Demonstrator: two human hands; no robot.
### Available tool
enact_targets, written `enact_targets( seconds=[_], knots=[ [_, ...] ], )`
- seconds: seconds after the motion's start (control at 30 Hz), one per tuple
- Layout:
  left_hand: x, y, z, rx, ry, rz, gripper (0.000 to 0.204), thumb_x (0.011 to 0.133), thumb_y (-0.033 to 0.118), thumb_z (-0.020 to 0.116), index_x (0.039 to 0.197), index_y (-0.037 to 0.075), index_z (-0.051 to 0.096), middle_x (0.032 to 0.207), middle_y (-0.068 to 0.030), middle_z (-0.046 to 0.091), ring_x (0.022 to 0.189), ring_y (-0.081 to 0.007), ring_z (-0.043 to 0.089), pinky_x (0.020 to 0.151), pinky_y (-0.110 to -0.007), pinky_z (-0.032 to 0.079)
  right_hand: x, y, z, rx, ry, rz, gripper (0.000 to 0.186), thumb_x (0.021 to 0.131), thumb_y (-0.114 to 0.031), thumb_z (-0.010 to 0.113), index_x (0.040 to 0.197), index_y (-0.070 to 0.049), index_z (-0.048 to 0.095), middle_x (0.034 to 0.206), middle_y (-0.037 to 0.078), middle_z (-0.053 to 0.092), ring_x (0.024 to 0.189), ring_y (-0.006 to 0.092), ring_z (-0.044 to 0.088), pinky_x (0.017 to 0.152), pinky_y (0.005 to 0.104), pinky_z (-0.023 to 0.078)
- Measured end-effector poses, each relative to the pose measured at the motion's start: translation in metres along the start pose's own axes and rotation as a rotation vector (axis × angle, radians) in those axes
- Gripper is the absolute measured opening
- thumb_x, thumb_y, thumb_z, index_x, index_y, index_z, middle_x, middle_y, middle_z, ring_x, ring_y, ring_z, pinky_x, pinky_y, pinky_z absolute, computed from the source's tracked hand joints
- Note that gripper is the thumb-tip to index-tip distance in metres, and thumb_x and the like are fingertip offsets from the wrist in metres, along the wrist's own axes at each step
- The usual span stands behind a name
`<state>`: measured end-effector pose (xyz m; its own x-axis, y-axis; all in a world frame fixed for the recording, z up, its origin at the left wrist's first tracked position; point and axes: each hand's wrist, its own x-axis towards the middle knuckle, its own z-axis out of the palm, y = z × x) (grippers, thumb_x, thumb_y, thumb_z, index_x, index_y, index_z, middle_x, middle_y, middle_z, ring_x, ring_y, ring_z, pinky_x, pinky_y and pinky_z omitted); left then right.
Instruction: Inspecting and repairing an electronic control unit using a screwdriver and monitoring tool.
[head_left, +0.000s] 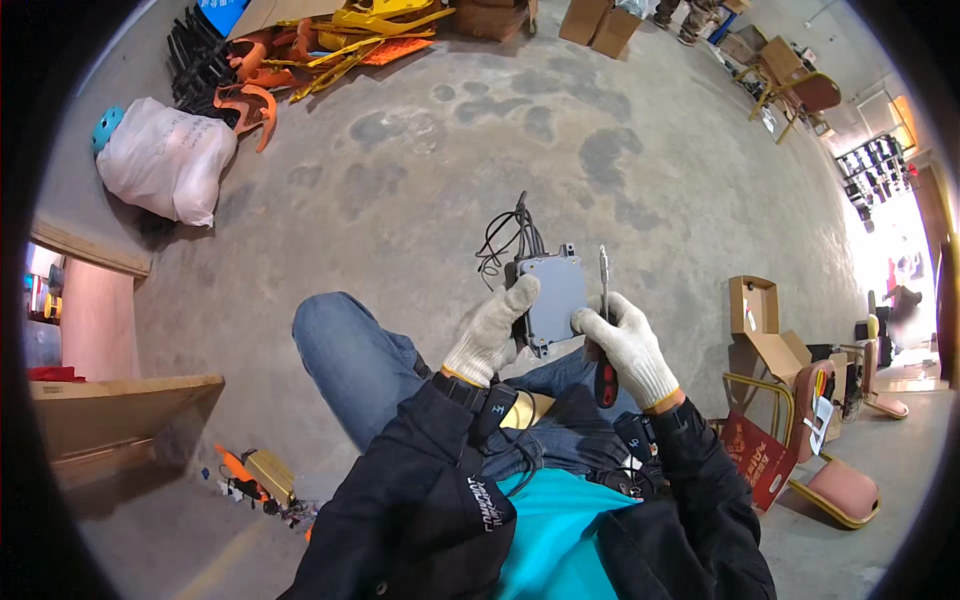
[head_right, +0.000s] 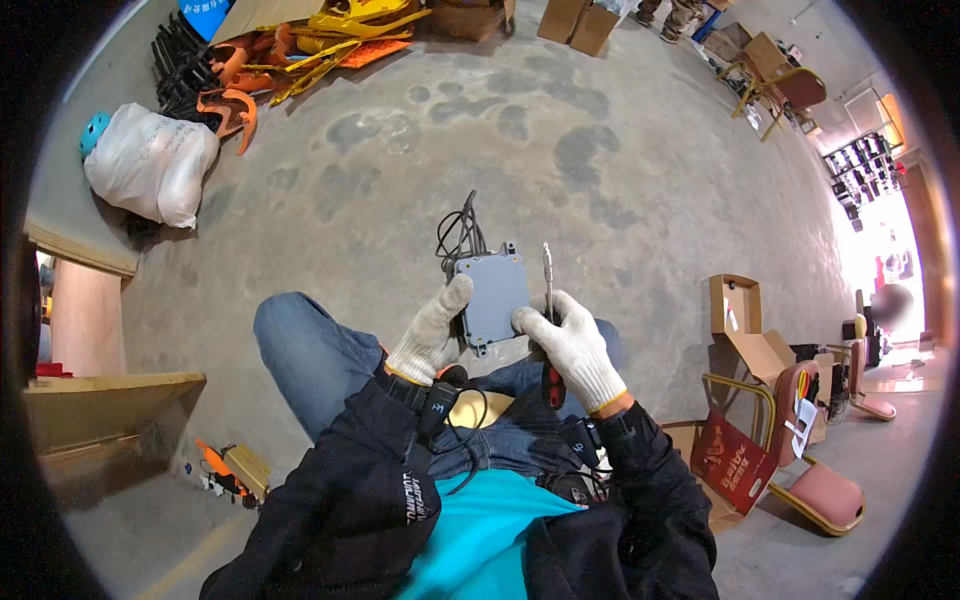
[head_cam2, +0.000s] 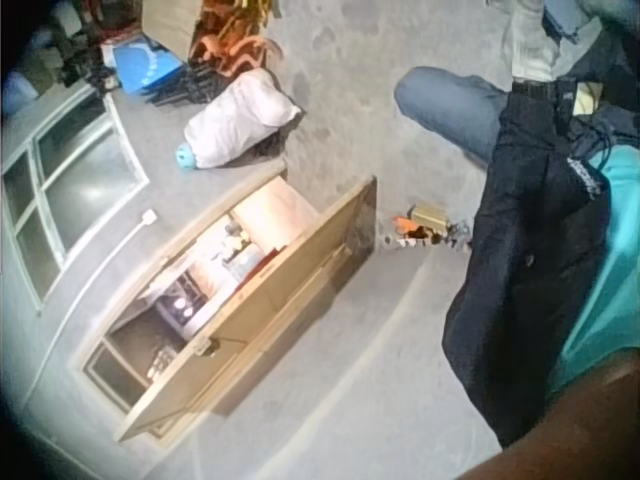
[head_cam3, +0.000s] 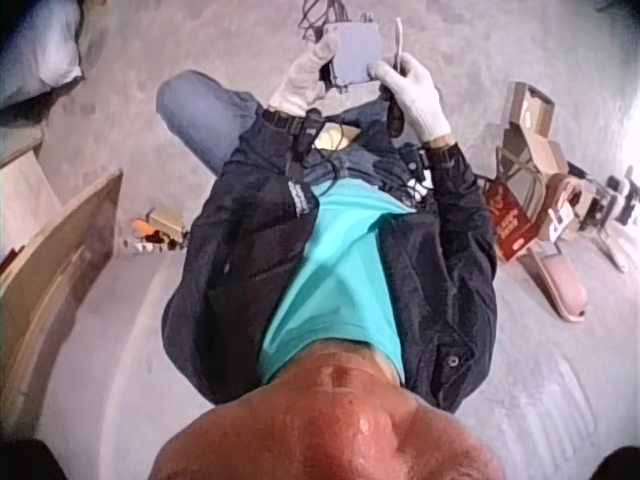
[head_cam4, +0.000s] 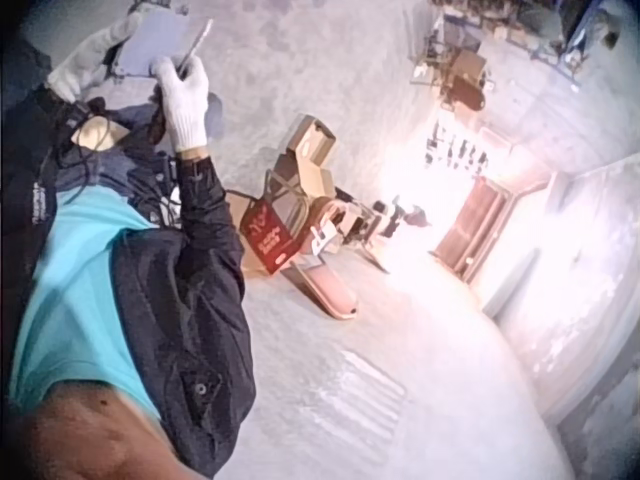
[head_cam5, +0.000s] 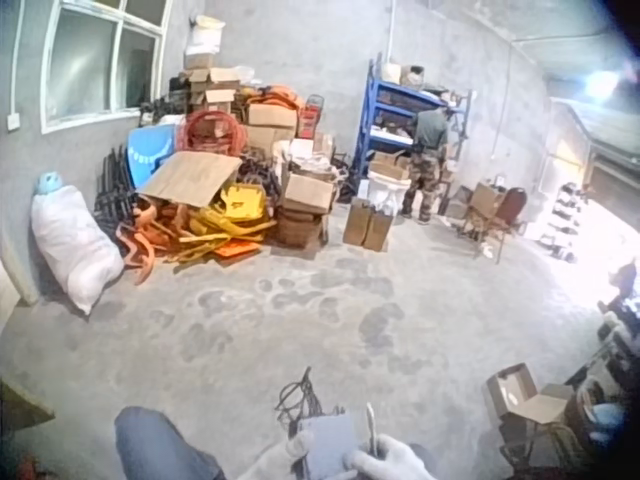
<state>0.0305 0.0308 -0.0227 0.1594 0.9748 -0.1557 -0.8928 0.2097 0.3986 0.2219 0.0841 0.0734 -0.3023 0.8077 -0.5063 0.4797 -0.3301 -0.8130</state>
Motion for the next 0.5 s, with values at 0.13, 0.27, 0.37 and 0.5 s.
enact_targets(
  seconds=[0.13,0.27,0.37,0.5],
  knots=[
    [0.005,-0.003,-0.007,-0.030,-0.045,-0.013,0.075,0.101,0.046,0.074,0.153,-0.001,0.049,0.143,-0.0182,0.064,0.129,-0.0305,0.067,0.112,-0.048,0.056,0.000,-0.004,-0.008,0.042,-0.039,-0.002,0.028,0.097,-0.027,0.074,0.103,-0.001,0.067,0.079,0.002,0.063,0.066,0.0095,0.061,0.062,0.0266,0.050],
    [0.013,-0.013,-0.001,0.037,0.011,0.013,0.068,0.106,0.045,0.066,0.153,-0.002,0.050,0.146,-0.0181,0.063,0.131,-0.0301,0.065,0.114,-0.046,0.053,-0.002,0.000,-0.025,0.039,0.033,-0.007,0.030,0.097,-0.029,0.075,0.099,0.000,0.069,0.079,0.002,0.066,0.068,0.0102,0.062,0.064,0.0295,0.053],
    [0.001,-0.013,-0.003,-0.017,0.085,0.022,0.063,0.109,0.043,0.060,0.153,-0.001,0.050,0.148,-0.0178,0.062,0.133,-0.0334,0.064,0.115,-0.049,0.051,-0.003,-0.005,-0.024,-0.189,-0.019,-0.117,0.030,0.097,-0.028,0.073,0.104,0.001,0.071,0.082,0.004,0.069,0.070,0.0110,0.064,0.067,0.0308,0.054],
    [-0.020,-0.001,-0.002,0.028,0.030,0.095,0.073,0.107,0.054,0.060,0.152,-0.003,0.050,0.146,-0.0211,0.062,0.132,-0.0351,0.064,0.113,-0.050,0.053,-0.006,-0.005,-0.008,0.017,-0.101,-0.121,0.033,0.098,-0.031,0.071,0.106,0.001,0.073,0.083,0.005,0.069,0.073,0.0121,0.065,0.069,0.0316,0.055]
  ],
)
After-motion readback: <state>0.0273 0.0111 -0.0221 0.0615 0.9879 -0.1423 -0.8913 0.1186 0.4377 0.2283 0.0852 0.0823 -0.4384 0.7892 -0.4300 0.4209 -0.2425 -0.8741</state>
